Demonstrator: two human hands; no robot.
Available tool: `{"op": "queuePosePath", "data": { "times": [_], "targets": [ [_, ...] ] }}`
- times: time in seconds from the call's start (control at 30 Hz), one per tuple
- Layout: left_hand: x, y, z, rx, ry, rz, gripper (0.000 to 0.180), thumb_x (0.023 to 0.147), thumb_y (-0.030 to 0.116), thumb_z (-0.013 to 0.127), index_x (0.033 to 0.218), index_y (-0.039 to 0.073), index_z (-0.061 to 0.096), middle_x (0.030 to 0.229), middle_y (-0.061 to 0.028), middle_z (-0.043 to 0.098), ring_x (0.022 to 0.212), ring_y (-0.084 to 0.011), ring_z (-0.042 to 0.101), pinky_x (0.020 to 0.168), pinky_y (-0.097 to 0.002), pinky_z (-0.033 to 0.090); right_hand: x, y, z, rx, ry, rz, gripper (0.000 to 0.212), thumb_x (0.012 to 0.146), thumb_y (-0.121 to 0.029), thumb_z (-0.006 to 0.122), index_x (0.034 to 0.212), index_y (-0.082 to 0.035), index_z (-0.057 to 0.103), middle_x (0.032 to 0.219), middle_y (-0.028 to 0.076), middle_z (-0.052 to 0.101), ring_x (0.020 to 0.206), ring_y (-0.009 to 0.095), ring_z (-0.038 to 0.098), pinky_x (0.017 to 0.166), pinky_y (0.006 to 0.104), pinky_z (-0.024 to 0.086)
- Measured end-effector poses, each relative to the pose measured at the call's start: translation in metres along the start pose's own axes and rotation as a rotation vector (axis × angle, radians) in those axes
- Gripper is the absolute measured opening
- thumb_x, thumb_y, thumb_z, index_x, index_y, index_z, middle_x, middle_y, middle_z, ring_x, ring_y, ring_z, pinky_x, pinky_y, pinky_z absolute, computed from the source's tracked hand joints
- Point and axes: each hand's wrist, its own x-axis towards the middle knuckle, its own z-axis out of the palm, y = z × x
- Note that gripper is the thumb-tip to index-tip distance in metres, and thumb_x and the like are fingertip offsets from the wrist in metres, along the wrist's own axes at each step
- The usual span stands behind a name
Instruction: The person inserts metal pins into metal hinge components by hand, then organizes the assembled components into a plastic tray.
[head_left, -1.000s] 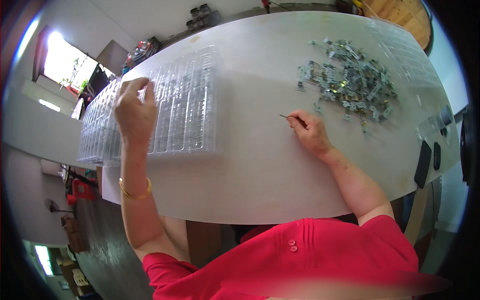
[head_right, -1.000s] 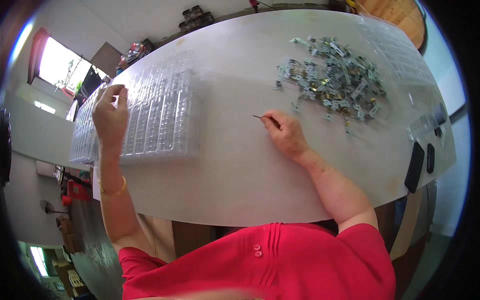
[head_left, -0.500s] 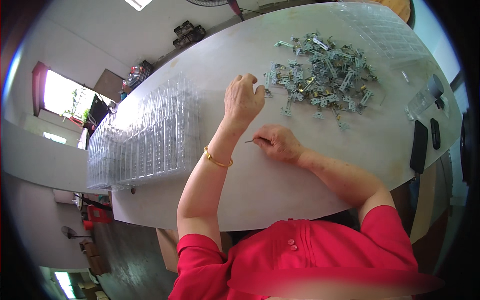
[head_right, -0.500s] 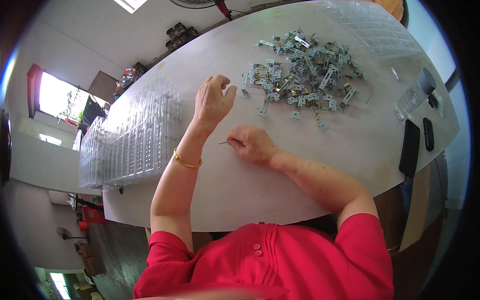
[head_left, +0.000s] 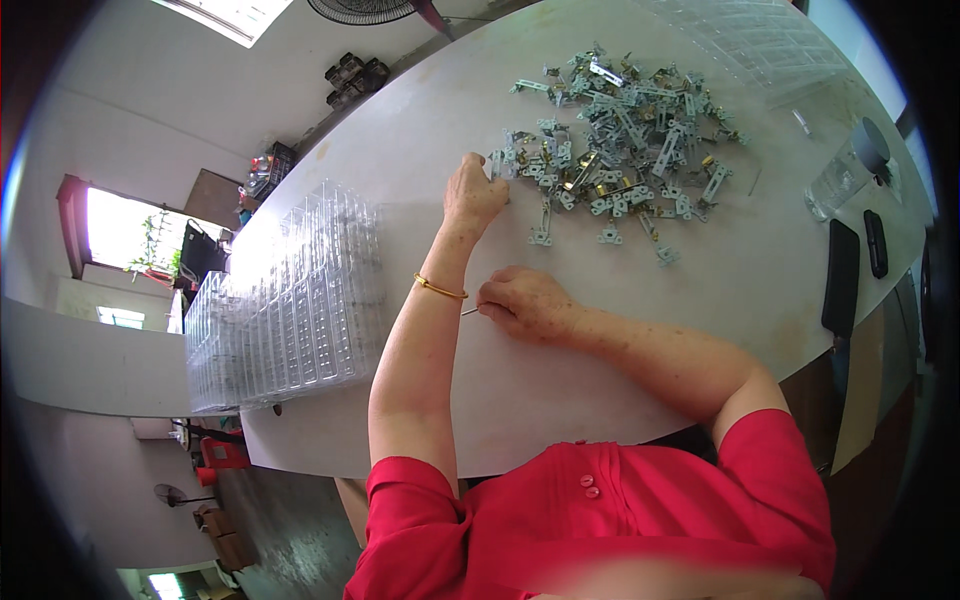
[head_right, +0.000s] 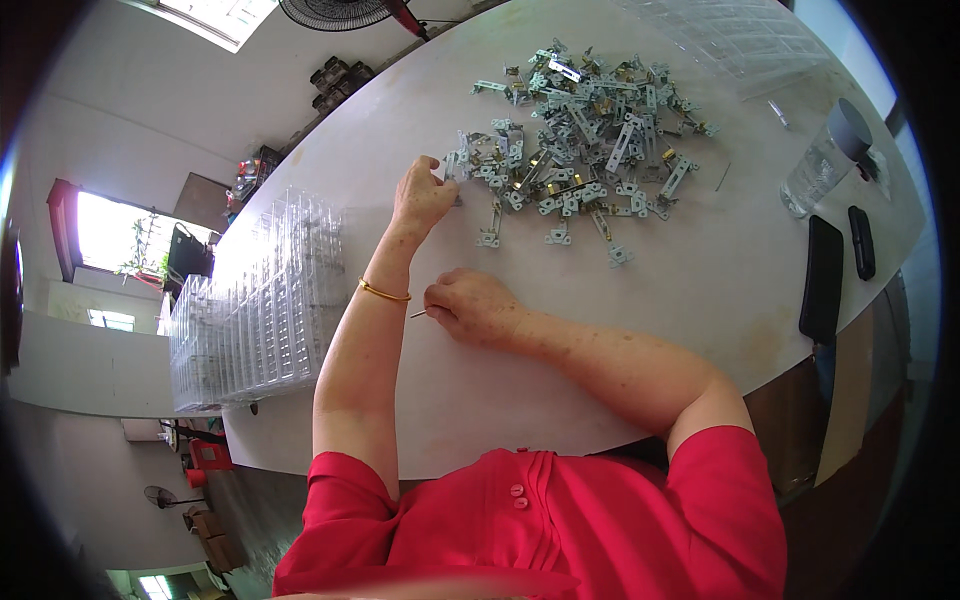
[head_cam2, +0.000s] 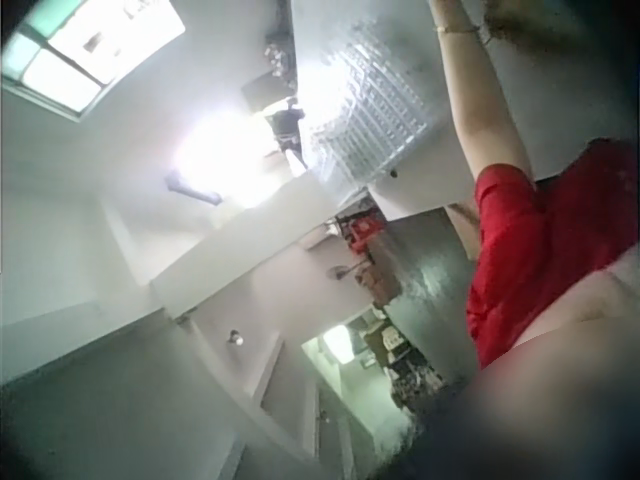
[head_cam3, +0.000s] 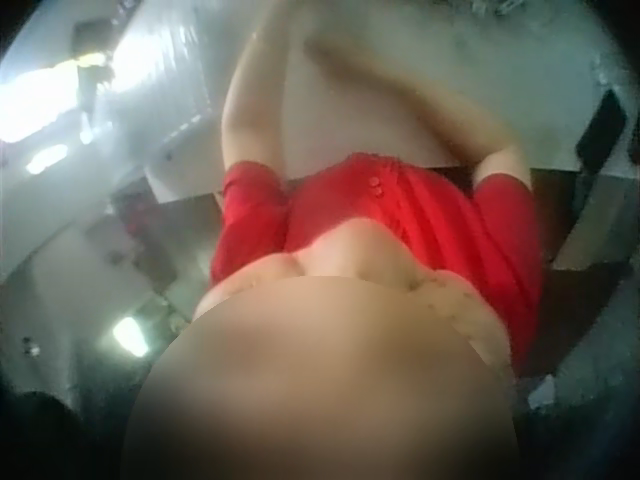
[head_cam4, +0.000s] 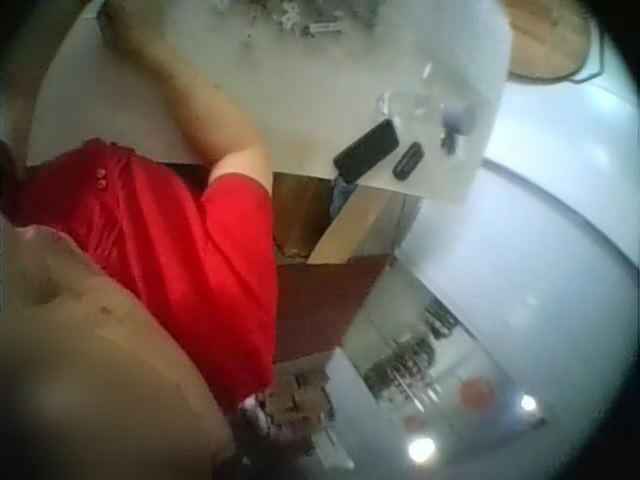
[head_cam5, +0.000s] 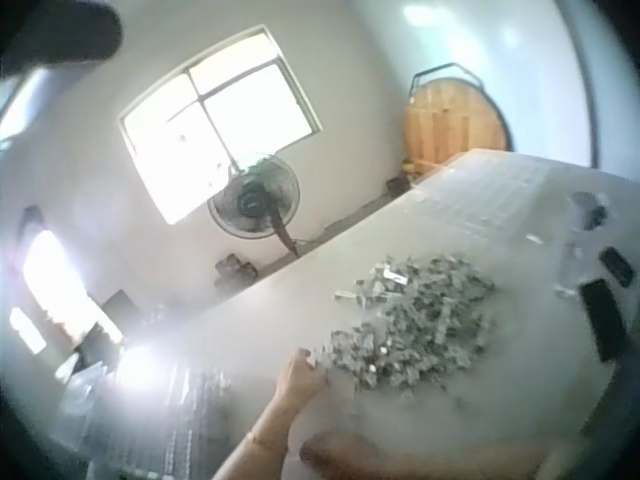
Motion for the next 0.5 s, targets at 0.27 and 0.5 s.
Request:
{"op": "queuePosePath", "data": {
  "times": [0.27, 0.5],
  "targets": [
    [0.006, -0.014, 0.008, -0.031, 0.096, -0.019, 0.043, 0.084, 0.012, 0.057, 0.125, -0.003, 0.056, 0.105, -0.0232, 0.069, 0.102, -0.0384, 0.065, 0.089, -0.0459, 0.050, -0.001, 0.001, 0.003, -0.013, 0.015, -0.009, 0.007, 0.087, -0.015, 0.065, 0.089, -0.008, 0.065, 0.083, 0.009, 0.062, 0.083, 0.032, 0.062, 0.072, 0.0451, 0.051],
    [-0.012, -0.039, -0.005, -0.261, 0.300, -0.055, 0.038, 0.086, 0.010, 0.058, 0.120, -0.005, 0.058, 0.086, -0.0152, 0.069, 0.081, -0.0253, 0.067, 0.078, -0.0364, 0.052, 0.001, -0.004, -0.002, 0.026, 0.025, 0.001, 0.006, 0.086, -0.012, 0.065, 0.089, -0.007, 0.065, 0.084, 0.010, 0.064, 0.081, 0.033, 0.063, 0.071, 0.0442, 0.051]
  ]
}}
